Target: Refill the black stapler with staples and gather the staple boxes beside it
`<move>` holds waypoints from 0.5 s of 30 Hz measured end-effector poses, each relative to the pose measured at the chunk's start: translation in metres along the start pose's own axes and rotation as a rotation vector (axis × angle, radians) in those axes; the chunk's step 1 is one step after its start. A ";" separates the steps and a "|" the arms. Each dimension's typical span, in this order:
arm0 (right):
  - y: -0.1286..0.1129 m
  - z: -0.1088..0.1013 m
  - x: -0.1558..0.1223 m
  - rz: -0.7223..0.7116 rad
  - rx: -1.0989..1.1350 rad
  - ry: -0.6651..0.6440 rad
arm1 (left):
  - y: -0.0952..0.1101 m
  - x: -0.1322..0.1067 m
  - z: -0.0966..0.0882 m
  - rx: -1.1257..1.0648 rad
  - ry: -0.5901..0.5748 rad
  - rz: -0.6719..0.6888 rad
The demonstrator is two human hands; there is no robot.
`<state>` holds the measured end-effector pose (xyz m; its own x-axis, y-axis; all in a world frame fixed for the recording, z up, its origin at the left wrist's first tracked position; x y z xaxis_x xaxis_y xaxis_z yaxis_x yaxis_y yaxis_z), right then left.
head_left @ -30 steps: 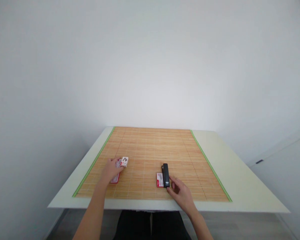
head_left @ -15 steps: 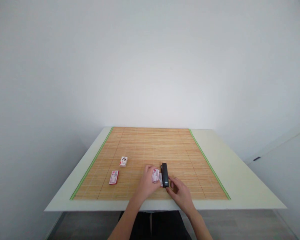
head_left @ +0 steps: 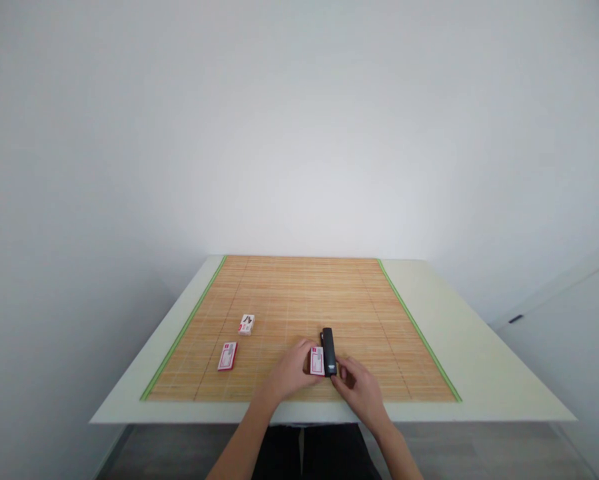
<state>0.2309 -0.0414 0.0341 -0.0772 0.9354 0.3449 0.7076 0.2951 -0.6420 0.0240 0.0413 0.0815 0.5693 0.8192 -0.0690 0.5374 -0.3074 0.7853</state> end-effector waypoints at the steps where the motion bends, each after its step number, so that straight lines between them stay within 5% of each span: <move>1: 0.000 0.000 0.000 0.000 -0.004 0.000 | 0.001 0.000 0.002 0.005 0.026 0.003; 10: -0.003 -0.001 -0.001 -0.007 -0.016 -0.003 | -0.004 -0.001 0.011 0.013 0.096 -0.003; 15: 0.000 0.000 -0.002 0.004 -0.008 -0.004 | -0.037 -0.034 -0.032 0.028 0.146 -0.142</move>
Point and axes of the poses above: each hand's wrist, its own x-axis towards the middle knuckle, its own z-axis out of the palm, y = z × x, the point moved 3 cm from there along x, towards the middle knuckle, and after that the axes turned 9 degrees about -z, right-handed, at the moved point
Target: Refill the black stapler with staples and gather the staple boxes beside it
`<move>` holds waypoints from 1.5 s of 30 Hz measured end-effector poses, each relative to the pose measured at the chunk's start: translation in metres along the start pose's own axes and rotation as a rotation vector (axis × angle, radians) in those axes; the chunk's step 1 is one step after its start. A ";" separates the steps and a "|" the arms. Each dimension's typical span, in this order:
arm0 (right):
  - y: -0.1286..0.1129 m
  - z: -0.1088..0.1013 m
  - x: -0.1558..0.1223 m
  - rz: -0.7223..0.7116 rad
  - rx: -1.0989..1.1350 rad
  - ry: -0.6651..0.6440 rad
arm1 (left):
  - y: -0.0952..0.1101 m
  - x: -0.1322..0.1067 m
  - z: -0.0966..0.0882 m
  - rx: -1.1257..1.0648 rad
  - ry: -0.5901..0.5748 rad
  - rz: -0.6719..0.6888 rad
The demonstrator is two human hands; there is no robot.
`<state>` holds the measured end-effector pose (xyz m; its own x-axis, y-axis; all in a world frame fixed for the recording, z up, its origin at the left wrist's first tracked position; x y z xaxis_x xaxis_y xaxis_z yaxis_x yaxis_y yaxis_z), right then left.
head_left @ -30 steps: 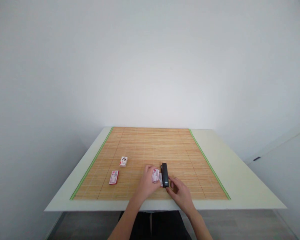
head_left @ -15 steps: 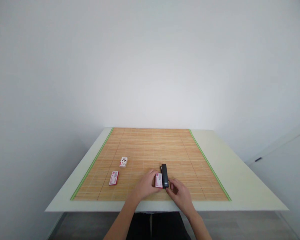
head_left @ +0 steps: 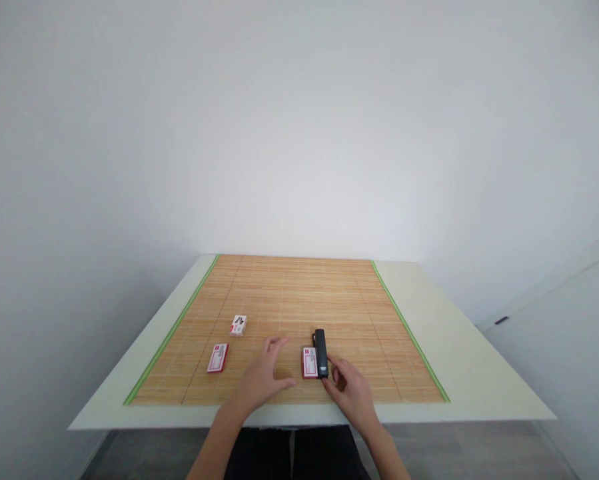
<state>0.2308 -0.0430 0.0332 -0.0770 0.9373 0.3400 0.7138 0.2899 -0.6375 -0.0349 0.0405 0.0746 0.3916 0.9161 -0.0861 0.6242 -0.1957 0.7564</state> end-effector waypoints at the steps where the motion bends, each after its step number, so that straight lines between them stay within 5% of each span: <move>1: 0.001 0.000 0.000 0.006 0.000 -0.001 | -0.015 -0.005 -0.017 0.045 0.021 -0.065; 6: -0.001 0.001 0.000 0.019 -0.004 -0.012 | -0.101 -0.025 -0.111 0.303 0.240 -0.222; 9: -0.003 0.000 -0.001 0.015 -0.009 -0.006 | -0.136 -0.028 -0.136 0.329 0.188 -0.291; 11: -0.003 0.000 -0.001 0.012 -0.016 0.000 | -0.136 -0.026 -0.137 0.302 0.138 -0.294; 16: 0.001 0.002 -0.001 -0.003 -0.028 -0.007 | -0.063 -0.013 -0.103 0.128 0.097 -0.181; 20: 0.004 0.004 -0.001 -0.008 -0.028 -0.007 | 0.017 -0.002 -0.047 0.045 0.070 0.058; 24: 0.003 0.004 -0.002 -0.015 -0.025 -0.002 | 0.058 0.008 0.001 0.037 0.031 0.195; 40: -0.005 -0.001 0.001 -0.018 -0.037 -0.017 | 0.053 0.023 0.039 -0.030 -0.031 0.180; 45: -0.003 0.000 0.000 -0.016 -0.045 -0.014 | 0.028 0.020 0.014 -0.112 0.169 0.054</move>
Point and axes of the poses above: each hand's wrist, its own x-axis towards the middle knuckle, its own z-axis out of the palm, y = z × x, the point moved 3 cm from there along x, towards the middle knuckle, and after that the axes turned 9 degrees about -z, right-handed, at the moved point
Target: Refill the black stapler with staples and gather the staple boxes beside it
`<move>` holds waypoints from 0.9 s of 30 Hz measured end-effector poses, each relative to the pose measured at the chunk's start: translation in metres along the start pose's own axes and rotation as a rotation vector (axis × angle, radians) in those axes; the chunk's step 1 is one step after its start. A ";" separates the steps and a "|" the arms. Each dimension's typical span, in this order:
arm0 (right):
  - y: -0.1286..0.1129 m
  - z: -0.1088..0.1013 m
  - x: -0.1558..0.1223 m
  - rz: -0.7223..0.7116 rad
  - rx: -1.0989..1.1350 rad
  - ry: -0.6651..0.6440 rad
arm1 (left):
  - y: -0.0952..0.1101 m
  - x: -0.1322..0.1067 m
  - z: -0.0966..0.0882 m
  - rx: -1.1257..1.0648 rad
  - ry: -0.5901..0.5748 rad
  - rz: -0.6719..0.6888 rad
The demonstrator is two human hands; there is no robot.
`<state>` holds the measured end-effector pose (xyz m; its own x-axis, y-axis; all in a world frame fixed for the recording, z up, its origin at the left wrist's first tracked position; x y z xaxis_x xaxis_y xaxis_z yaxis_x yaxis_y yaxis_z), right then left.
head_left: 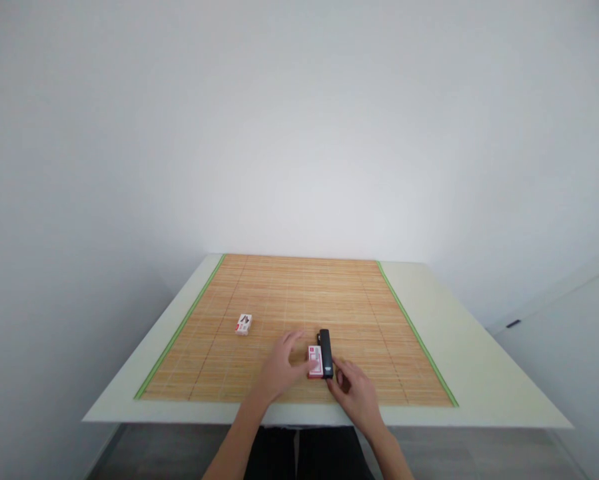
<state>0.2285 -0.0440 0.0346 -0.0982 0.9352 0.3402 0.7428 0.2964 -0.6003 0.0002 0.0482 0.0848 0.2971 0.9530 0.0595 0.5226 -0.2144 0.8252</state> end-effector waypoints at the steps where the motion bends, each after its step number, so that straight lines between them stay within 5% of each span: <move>1: 0.001 0.001 -0.001 0.003 0.003 0.003 | -0.009 0.003 -0.015 0.004 0.087 -0.078; 6: 0.003 0.002 -0.001 0.014 0.012 -0.011 | -0.061 0.023 -0.103 0.075 0.378 -0.364; 10: 0.001 -0.001 0.003 0.029 0.031 -0.056 | -0.088 0.041 -0.135 0.076 0.337 -0.452; 13: -0.004 -0.003 0.004 0.023 0.033 -0.074 | -0.090 0.053 -0.119 0.031 0.194 -0.458; 18: -0.009 0.001 0.000 0.036 -0.039 -0.012 | -0.071 0.067 -0.056 -0.051 -0.002 -0.426; 23: -0.014 0.005 -0.001 0.048 -0.094 -0.023 | -0.044 0.073 0.002 -0.110 -0.116 -0.378; 27: -0.019 0.004 0.000 0.052 -0.138 -0.012 | -0.026 0.068 0.023 -0.141 -0.143 -0.369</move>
Point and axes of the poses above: each hand's wrist, its own x-axis towards the middle knuckle, its own z-axis out of the palm, y = z × x, the point moved 3 cm from there along x, towards the middle knuckle, and after that the axes turned 9 degrees about -z, right-handed, at the moved point
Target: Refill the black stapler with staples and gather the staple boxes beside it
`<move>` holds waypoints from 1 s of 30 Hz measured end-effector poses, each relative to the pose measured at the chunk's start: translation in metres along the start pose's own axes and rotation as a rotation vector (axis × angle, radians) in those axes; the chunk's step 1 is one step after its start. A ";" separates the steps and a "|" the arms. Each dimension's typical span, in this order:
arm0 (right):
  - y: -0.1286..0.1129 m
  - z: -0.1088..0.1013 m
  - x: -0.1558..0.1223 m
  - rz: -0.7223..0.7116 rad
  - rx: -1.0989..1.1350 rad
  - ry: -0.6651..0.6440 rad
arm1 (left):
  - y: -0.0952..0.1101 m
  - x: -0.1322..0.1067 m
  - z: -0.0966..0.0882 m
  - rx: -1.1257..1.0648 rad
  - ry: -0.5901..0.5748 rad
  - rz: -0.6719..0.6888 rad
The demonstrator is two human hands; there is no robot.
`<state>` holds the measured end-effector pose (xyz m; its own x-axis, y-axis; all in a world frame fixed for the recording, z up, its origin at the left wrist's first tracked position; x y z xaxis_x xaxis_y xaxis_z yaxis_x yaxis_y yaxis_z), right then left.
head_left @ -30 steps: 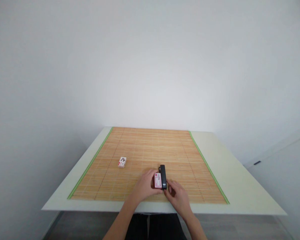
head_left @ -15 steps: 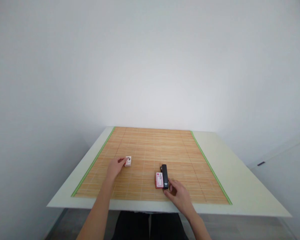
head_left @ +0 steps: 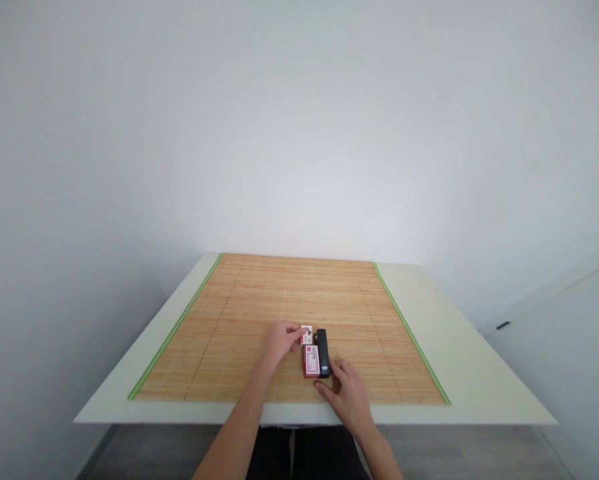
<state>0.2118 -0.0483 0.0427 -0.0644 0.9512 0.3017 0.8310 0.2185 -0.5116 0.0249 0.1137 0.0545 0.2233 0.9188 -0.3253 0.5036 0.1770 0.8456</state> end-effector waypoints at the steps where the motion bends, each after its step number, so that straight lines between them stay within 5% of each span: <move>1: -0.001 0.000 0.000 0.001 -0.010 0.003 | 0.002 -0.003 0.002 -0.006 -0.001 -0.003; 12: -0.004 0.004 0.001 0.007 -0.093 0.030 | 0.011 -0.029 0.009 -0.145 0.023 -0.035; 19: 0.001 0.011 -0.005 0.014 -0.092 0.099 | -0.008 -0.045 0.013 -0.317 0.089 -0.024; 30: 0.017 0.030 -0.003 0.005 0.032 -0.015 | -0.022 -0.076 0.067 -0.640 0.106 -0.027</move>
<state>0.2101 -0.0411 0.0092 -0.0688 0.9553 0.2874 0.8133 0.2205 -0.5385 0.0529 0.0165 0.0318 0.1172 0.9352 -0.3342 -0.0962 0.3456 0.9334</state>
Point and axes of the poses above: each hand's wrist, its own x-axis towards the middle knuckle, its own z-axis out of the palm, y = z × x, the point moved 3 cm from there along x, towards the middle knuckle, and after that the axes turned 9 degrees about -z, right-handed, at the moved point
